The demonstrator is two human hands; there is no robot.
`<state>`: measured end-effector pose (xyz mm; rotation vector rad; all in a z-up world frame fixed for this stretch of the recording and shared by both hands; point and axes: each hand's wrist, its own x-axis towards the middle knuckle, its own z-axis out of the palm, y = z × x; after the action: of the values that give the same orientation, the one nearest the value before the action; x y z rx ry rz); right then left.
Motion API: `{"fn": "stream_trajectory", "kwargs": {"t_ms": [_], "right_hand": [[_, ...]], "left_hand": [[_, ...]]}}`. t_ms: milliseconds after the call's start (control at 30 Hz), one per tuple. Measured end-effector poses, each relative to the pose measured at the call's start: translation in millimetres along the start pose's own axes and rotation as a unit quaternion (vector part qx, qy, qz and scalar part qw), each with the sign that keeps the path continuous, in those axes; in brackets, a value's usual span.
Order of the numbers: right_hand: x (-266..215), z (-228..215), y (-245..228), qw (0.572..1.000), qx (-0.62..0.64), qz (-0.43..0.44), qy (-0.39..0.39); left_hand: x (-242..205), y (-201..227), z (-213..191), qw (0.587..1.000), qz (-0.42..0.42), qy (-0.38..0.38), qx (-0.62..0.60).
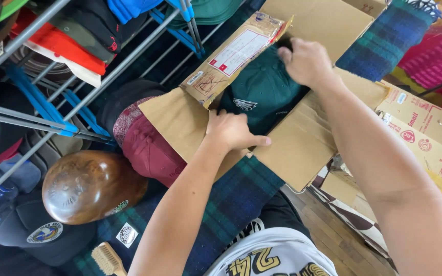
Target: Unboxing cardboard packages and sorting various baseball caps into organized stacks by design and color.
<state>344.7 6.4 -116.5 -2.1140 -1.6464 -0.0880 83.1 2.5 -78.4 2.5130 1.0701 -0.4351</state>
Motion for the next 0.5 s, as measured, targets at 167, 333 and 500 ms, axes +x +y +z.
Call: {"fn": "stream_trajectory", "kwargs": {"t_ms": [167,333,500], "right_hand": [[15.5,-2.3,-14.2,0.934,0.166,0.227,-0.220],[21.6,-17.6,-23.5,0.832,0.339,0.337,-0.282],[16.2,-20.9,-34.7,0.828,0.384,0.311,-0.265]], "left_hand": [[-7.7,-0.8,1.6,1.000,0.001,0.001,-0.002],[-12.5,-6.7,18.4,0.975,0.055,0.199,-0.086],[-12.5,-8.0,25.5,0.955,0.078,0.267,-0.107]]}}
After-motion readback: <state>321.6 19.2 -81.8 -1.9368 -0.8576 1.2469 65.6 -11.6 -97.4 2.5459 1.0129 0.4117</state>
